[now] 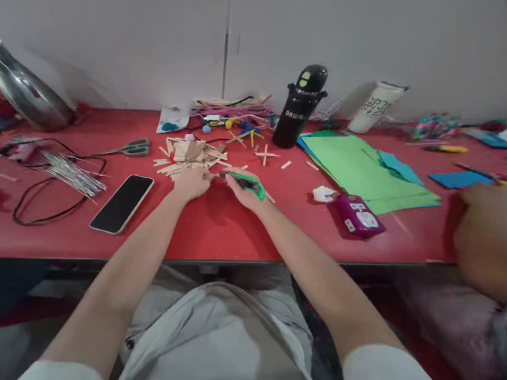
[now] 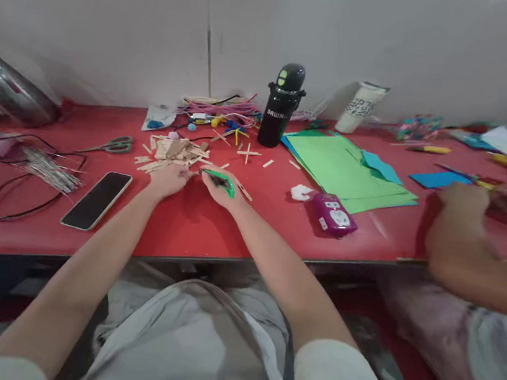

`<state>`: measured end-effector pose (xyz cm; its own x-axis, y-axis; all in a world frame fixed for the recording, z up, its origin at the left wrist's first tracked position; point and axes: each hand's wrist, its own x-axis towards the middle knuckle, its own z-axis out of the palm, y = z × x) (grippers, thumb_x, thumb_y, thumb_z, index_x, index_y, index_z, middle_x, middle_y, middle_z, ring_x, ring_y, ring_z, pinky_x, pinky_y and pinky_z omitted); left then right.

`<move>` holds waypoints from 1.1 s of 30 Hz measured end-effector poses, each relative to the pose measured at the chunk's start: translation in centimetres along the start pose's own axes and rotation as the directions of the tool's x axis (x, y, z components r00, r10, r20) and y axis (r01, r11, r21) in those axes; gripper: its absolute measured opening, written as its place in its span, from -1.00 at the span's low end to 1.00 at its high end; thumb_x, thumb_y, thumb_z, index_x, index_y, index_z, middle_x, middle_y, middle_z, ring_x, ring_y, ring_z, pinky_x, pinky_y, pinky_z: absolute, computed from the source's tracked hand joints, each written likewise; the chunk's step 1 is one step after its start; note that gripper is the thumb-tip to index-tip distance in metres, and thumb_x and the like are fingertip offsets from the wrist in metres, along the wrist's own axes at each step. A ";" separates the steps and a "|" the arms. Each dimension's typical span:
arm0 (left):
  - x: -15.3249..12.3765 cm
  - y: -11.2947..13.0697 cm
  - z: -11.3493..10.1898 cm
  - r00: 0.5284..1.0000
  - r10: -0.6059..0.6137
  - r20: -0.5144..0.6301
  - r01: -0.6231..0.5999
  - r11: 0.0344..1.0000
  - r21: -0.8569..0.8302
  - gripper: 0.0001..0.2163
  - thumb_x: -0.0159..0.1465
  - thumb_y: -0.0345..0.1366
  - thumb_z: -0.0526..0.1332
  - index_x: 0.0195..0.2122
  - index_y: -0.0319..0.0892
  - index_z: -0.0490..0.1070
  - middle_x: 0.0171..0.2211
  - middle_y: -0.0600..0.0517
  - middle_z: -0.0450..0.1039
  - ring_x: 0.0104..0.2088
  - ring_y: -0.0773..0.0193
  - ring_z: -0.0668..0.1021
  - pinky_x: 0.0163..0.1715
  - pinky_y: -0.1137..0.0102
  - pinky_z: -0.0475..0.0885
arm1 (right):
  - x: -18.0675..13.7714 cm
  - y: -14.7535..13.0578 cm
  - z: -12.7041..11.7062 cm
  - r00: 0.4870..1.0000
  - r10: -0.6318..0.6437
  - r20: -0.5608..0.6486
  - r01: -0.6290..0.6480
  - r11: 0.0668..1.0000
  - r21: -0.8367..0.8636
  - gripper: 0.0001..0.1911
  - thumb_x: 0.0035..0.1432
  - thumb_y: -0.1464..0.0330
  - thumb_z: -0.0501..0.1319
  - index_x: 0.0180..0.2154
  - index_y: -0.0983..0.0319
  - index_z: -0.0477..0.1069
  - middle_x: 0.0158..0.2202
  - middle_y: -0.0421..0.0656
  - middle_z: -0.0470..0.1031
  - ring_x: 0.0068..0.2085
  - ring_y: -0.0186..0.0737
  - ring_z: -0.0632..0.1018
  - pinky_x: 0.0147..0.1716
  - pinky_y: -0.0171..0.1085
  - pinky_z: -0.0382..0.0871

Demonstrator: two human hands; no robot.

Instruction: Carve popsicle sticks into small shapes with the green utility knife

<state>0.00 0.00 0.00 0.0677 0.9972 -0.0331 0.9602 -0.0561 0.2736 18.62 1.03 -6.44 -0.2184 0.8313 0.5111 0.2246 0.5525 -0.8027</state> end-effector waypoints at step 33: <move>-0.2 0.5 -0.1 1.000 -0.029 0.010 0.029 1.000 0.005 -0.68 0.38 -0.11 0.06 -0.16 -0.07 0.59 -0.06 -0.12 0.63 -0.01 -0.02 0.60 -0.12 0.24 0.45 | -0.1 -1.1 0.0 1.000 -0.006 -0.027 0.006 1.000 -0.023 -0.69 0.24 0.13 0.15 -0.20 0.18 0.54 -0.20 -0.07 0.66 -0.18 -0.09 0.67 -0.05 -0.08 0.59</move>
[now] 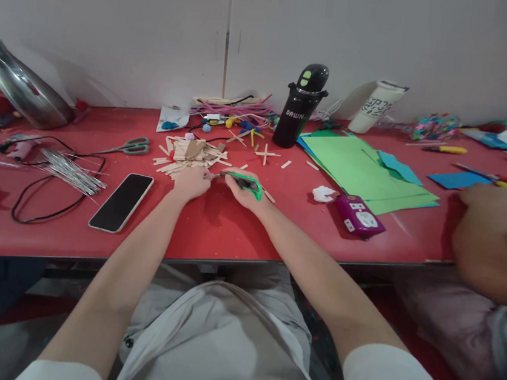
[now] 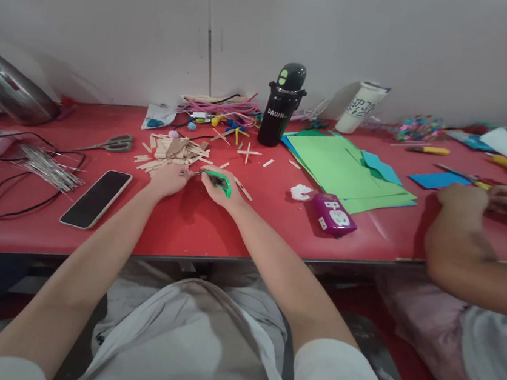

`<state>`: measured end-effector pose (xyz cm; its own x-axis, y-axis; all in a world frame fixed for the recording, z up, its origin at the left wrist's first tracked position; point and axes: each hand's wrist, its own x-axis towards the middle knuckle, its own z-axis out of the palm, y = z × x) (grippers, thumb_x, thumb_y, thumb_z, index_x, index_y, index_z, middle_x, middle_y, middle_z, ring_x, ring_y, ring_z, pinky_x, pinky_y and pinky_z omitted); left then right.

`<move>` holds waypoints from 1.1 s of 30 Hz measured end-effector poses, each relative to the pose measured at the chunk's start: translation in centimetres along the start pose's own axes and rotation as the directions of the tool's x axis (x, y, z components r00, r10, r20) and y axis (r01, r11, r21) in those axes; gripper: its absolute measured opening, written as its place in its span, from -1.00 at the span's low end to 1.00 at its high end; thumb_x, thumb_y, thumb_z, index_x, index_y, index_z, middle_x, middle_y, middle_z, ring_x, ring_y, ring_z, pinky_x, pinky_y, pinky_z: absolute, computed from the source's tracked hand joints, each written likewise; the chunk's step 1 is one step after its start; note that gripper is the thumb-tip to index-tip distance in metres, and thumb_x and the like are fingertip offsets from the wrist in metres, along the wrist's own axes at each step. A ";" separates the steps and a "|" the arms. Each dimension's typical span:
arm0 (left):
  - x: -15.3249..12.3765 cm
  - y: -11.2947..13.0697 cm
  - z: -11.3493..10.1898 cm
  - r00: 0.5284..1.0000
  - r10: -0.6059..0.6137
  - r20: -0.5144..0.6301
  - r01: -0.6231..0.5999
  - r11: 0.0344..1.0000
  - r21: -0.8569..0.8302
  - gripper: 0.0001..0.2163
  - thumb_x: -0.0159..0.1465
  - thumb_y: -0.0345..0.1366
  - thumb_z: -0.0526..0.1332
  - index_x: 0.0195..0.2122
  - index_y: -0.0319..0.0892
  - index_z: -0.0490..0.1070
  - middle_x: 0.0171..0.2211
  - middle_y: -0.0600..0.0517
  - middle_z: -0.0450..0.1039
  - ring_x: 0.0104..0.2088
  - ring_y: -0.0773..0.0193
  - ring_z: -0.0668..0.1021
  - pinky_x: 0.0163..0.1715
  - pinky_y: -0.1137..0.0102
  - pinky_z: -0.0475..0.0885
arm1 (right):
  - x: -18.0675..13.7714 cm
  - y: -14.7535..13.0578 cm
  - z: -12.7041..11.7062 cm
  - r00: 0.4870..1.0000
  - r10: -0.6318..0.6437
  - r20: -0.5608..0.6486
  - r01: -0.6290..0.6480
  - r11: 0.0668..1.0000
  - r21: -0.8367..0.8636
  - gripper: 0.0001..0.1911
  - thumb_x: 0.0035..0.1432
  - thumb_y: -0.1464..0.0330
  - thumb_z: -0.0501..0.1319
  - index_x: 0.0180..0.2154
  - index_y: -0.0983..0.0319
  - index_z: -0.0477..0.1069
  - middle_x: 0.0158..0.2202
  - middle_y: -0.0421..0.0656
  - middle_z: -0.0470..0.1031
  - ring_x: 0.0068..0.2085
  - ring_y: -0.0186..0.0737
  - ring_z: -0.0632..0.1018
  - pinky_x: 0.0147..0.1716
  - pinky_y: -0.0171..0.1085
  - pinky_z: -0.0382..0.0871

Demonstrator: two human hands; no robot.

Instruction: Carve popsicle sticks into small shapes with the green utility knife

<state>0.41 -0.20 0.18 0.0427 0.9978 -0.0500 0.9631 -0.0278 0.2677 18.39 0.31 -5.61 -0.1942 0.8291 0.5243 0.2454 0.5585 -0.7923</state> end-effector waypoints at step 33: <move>0.1 -0.3 0.0 1.000 0.024 -0.003 -0.024 1.000 0.008 -0.68 0.39 -0.09 0.04 -0.21 -0.07 0.57 -0.10 -0.10 0.63 -0.06 0.03 0.59 -0.15 0.27 0.43 | -0.1 -0.4 0.3 0.999 0.029 -0.033 -0.029 1.000 0.008 -0.71 0.24 0.11 0.17 -0.19 0.14 0.54 -0.12 -0.08 0.66 -0.05 -0.07 0.65 0.08 -0.04 0.55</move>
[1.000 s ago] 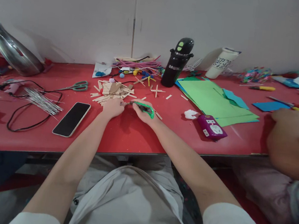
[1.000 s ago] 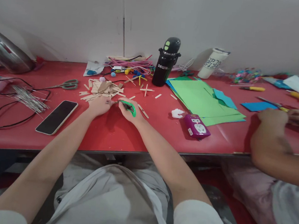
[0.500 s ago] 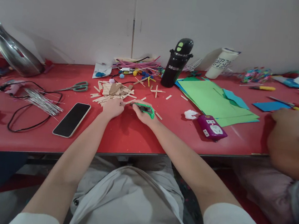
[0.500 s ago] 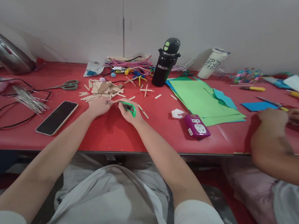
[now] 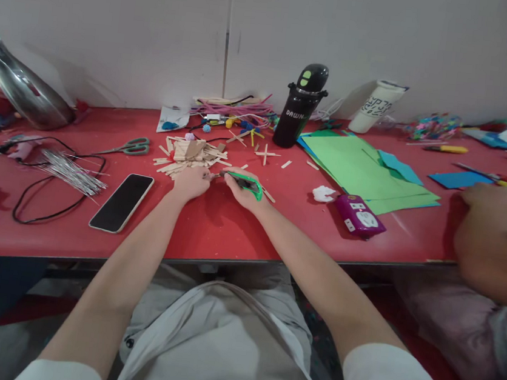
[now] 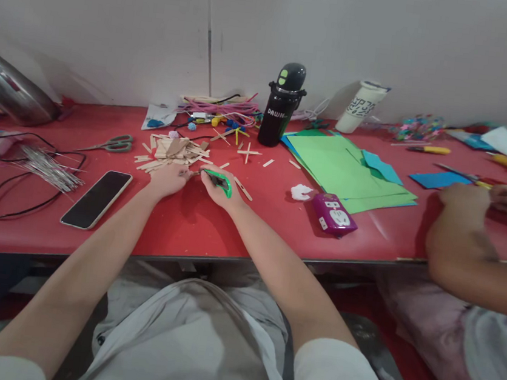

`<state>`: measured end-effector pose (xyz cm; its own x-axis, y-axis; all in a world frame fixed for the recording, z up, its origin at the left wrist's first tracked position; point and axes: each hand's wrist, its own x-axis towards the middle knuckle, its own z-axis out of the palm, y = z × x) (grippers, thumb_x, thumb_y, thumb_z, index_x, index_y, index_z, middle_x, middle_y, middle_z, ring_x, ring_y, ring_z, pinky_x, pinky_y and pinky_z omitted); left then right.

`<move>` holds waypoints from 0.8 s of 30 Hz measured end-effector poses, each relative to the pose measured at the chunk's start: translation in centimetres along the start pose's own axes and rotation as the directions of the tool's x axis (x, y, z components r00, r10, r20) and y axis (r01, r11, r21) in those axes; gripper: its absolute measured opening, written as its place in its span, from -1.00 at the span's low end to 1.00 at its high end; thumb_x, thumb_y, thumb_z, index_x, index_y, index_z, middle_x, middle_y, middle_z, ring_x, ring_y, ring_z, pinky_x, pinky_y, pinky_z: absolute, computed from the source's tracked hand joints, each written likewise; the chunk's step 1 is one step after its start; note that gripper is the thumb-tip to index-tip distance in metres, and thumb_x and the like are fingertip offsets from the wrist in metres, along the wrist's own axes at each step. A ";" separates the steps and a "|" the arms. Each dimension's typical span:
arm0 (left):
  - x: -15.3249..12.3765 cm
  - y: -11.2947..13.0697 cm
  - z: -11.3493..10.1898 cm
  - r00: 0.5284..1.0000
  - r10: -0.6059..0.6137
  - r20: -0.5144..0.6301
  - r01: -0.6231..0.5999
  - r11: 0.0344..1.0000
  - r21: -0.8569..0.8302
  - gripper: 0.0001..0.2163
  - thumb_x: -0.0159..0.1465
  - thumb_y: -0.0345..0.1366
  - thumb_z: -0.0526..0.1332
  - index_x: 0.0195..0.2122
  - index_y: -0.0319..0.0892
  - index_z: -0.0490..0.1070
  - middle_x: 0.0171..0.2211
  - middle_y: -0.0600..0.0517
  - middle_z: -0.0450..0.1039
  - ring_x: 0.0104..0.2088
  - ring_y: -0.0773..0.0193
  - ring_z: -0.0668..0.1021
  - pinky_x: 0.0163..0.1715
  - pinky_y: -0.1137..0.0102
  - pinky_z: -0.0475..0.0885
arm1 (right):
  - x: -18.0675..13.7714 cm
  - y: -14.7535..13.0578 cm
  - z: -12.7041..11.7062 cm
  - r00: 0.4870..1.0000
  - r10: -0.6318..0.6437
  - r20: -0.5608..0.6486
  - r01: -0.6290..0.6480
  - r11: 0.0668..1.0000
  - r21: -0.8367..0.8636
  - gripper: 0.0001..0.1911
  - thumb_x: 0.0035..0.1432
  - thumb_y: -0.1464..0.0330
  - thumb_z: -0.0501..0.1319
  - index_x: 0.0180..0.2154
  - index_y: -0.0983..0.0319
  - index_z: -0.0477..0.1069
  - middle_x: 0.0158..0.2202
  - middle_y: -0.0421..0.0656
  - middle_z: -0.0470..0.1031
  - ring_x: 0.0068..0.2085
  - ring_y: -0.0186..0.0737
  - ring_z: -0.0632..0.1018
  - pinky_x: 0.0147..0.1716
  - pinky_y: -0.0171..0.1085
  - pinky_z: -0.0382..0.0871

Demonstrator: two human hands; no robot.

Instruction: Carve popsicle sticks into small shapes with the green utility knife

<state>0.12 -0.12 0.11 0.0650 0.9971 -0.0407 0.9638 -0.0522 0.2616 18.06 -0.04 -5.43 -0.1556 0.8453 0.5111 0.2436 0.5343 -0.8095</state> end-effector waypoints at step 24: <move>0.0 0.1 0.0 1.000 0.007 -0.001 -0.007 1.000 0.008 -0.65 0.40 -0.08 0.02 -0.18 -0.06 0.58 -0.09 -0.10 0.64 -0.04 0.02 0.60 -0.14 0.27 0.44 | 0.0 -0.2 -0.2 1.000 0.007 0.013 -0.006 1.000 -0.011 -0.70 0.24 0.09 0.16 -0.20 0.13 0.53 -0.11 -0.09 0.66 -0.03 -0.06 0.63 0.09 -0.04 0.54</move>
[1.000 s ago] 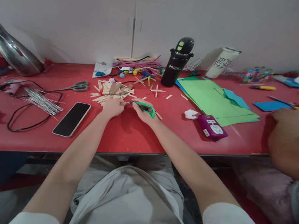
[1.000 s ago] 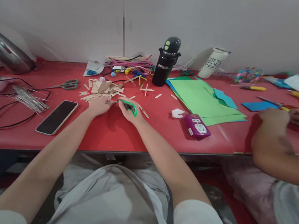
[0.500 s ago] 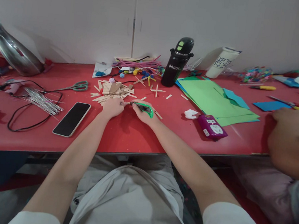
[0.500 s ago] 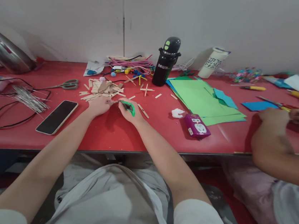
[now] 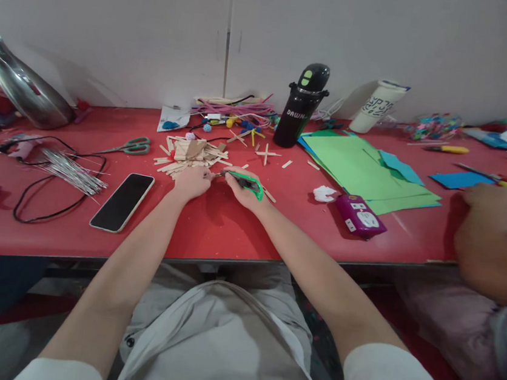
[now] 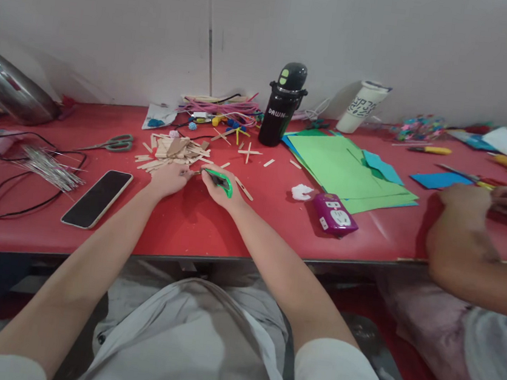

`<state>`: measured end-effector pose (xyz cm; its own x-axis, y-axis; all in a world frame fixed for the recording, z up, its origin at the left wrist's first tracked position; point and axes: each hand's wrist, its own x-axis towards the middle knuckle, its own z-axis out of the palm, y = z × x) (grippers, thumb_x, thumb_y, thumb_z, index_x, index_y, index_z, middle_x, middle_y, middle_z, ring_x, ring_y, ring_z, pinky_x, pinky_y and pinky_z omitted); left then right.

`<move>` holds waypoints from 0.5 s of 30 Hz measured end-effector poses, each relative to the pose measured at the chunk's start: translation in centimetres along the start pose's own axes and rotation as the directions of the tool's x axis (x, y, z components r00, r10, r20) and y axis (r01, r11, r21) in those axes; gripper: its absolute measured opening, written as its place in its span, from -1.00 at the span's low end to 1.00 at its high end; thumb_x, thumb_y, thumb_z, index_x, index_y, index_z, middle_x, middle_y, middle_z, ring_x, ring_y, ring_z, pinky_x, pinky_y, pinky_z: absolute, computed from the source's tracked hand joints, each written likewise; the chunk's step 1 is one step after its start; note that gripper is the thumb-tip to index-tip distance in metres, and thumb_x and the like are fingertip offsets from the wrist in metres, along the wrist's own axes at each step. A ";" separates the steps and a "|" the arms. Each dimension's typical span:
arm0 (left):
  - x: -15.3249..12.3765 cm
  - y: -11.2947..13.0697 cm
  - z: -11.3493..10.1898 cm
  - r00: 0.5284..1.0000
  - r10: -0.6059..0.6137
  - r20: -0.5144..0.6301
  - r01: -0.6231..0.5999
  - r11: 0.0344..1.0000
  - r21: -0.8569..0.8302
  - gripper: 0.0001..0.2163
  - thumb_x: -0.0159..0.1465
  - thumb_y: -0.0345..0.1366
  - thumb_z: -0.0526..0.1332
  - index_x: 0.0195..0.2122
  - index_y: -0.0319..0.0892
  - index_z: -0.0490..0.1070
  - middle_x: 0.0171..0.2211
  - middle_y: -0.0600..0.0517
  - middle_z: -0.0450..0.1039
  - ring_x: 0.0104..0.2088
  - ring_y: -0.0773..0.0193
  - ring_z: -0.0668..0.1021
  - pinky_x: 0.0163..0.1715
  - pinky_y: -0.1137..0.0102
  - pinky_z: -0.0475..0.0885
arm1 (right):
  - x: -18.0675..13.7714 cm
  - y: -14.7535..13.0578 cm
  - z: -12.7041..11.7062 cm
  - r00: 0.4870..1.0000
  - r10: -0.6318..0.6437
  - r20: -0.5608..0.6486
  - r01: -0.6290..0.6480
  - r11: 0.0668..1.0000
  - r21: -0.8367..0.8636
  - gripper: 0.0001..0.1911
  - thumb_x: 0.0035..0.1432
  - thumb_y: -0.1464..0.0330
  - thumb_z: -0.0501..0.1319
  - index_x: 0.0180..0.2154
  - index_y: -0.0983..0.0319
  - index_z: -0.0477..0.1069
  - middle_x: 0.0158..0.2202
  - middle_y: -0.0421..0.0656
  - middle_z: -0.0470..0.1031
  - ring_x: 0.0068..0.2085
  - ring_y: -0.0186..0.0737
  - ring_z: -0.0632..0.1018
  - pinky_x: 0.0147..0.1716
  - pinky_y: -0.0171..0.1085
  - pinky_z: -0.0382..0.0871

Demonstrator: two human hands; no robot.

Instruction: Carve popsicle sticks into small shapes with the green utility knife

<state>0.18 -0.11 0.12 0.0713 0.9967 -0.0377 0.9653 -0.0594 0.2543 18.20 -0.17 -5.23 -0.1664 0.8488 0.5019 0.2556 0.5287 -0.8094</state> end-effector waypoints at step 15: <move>0.1 -0.1 0.1 1.000 -0.010 0.000 0.010 1.000 -0.003 -0.65 0.39 -0.08 0.03 -0.15 -0.05 0.59 -0.07 -0.12 0.63 -0.01 -0.03 0.60 -0.12 0.22 0.45 | 0.1 0.2 0.1 1.000 -0.004 0.002 0.004 1.000 -0.021 -0.69 0.24 0.08 0.16 -0.20 0.12 0.53 -0.13 -0.09 0.66 -0.03 -0.05 0.64 0.09 -0.04 0.54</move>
<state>0.15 -0.04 0.00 0.0617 0.9973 -0.0398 0.9651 -0.0494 0.2573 18.14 0.02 -5.34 -0.1691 0.8465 0.5048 0.2744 0.5324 -0.8008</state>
